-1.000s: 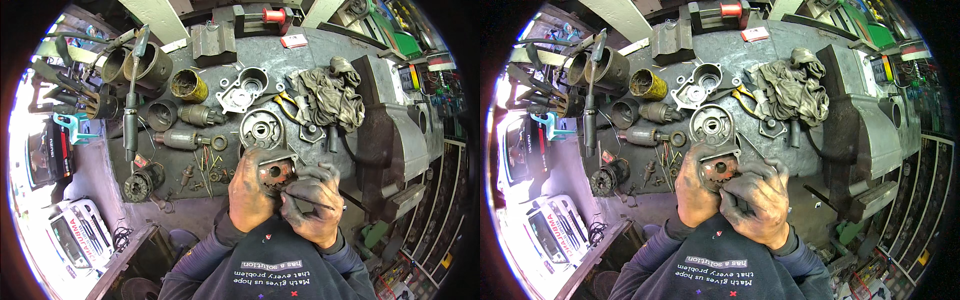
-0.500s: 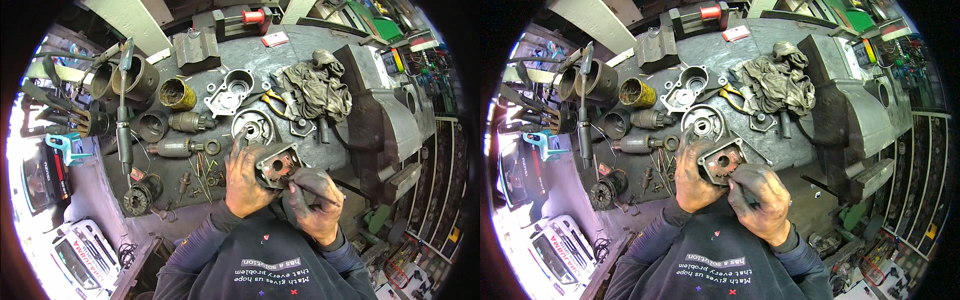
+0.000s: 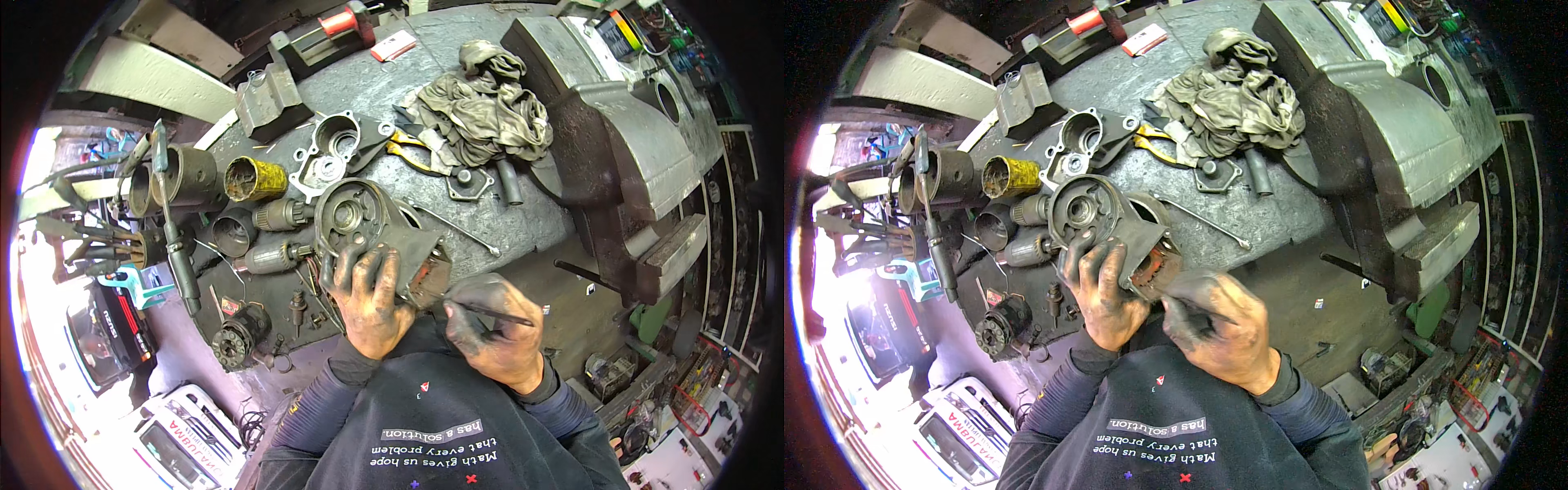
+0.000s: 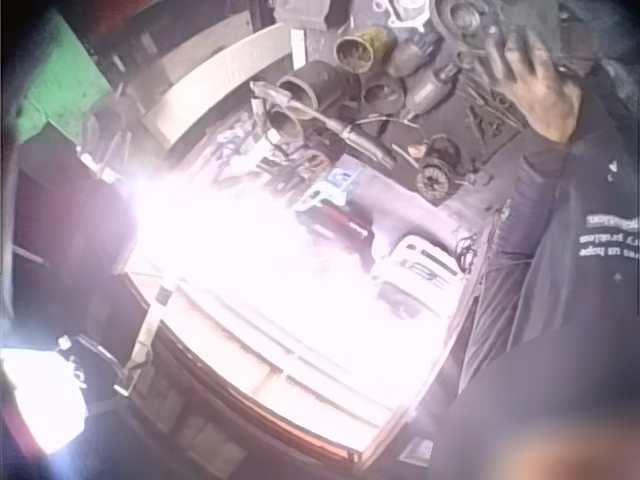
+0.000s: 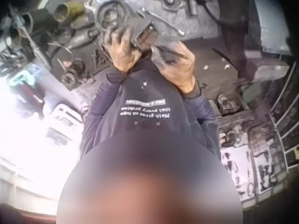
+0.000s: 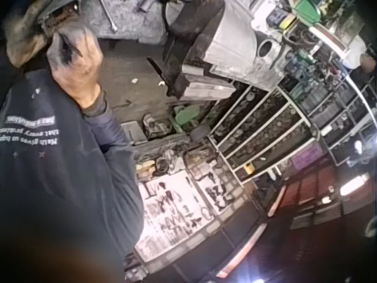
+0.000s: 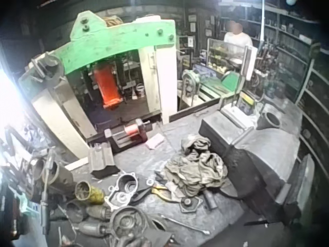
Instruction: The person retrieves a mechanical part from a cardboard box and places it on a workbench. They then use a small tool to scrape and clean the part while another person stands nearby. The person continues to manipulate and inspect the part throughout the clip.
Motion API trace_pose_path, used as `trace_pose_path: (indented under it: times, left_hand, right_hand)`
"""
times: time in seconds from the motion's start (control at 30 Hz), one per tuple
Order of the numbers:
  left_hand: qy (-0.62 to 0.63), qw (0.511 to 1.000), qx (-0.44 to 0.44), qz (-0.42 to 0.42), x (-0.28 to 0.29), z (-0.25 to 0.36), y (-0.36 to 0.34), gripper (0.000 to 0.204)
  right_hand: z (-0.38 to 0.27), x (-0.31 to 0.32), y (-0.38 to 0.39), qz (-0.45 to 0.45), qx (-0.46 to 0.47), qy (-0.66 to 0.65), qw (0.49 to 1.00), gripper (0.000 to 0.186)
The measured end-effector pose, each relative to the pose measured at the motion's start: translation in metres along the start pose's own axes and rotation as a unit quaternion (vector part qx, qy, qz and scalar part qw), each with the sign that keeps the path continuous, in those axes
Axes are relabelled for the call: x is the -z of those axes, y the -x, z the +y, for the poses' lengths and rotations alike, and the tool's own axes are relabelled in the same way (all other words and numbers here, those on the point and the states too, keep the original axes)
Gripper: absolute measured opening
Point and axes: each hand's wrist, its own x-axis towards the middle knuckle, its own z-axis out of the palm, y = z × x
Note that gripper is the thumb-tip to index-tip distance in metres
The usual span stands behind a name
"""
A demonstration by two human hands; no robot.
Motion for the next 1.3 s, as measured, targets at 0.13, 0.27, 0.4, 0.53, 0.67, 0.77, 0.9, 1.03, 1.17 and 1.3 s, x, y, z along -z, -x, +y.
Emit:
trace_pose_path:
  times: [0.13, 0.27, 0.4, 0.53, 0.67, 0.77, 0.9, 1.03, 1.17, 1.3]
  left_hand:
    - [0.004, 0.999, 0.039, -0.003, -0.009, -0.004, 0.001, 0.082]
    - [-0.031, 0.998, 0.041, -0.041, -0.003, -0.007, 0.001, 0.082]
    - [-0.056, 0.997, 0.009, -0.05, 0.0, -0.007, -0.002, 0.077]
    - [-0.062, 0.996, 0.02, -0.06, -0.001, -0.003, -0.002, 0.077]
    - [-0.05, 0.996, 0.035, -0.058, -0.003, -0.001, -0.003, 0.079]
    - [-0.045, 0.997, 0.047, -0.052, -0.005, -0.001, -0.002, 0.079]
    - [-0.063, 0.996, 0.022, -0.054, -0.005, -0.002, -0.004, 0.08]
    - [-0.065, 0.996, 0.026, -0.058, -0.003, 0.0, -0.004, 0.079]
    - [-0.059, 0.996, 0.028, -0.058, -0.003, 0.0, -0.007, 0.078]
    - [-0.052, 0.997, 0.027, -0.048, -0.003, 0.001, -0.009, 0.078]
  right_hand:
    - [0.005, -0.004, -0.001, -0.012, 0.0, 0.028, 1.0, 0.025]
    - [0.012, -0.011, 0.001, -0.021, -0.016, 0.02, 0.999, 0.025]
    - [0.019, -0.012, -0.002, -0.043, -0.018, 0.025, 0.999, 0.026]
    - [0.016, -0.009, -0.003, -0.019, 0.036, 0.093, 0.995, 0.028]
    - [0.017, -0.009, -0.004, -0.059, 0.025, 0.097, 0.993, 0.028]
    - [0.023, -0.008, -0.006, -0.047, 0.052, 0.123, 0.99, 0.029]
    - [0.027, -0.003, -0.012, -0.087, 0.046, 0.12, 0.988, 0.031]
    - [0.025, -0.002, -0.016, -0.101, 0.078, 0.071, 0.989, 0.027]
    - [0.025, -0.005, -0.018, 0.007, -0.036, 0.094, 0.995, 0.018]
    - [0.026, -0.006, -0.021, -0.073, 0.033, 0.058, 0.995, 0.02]
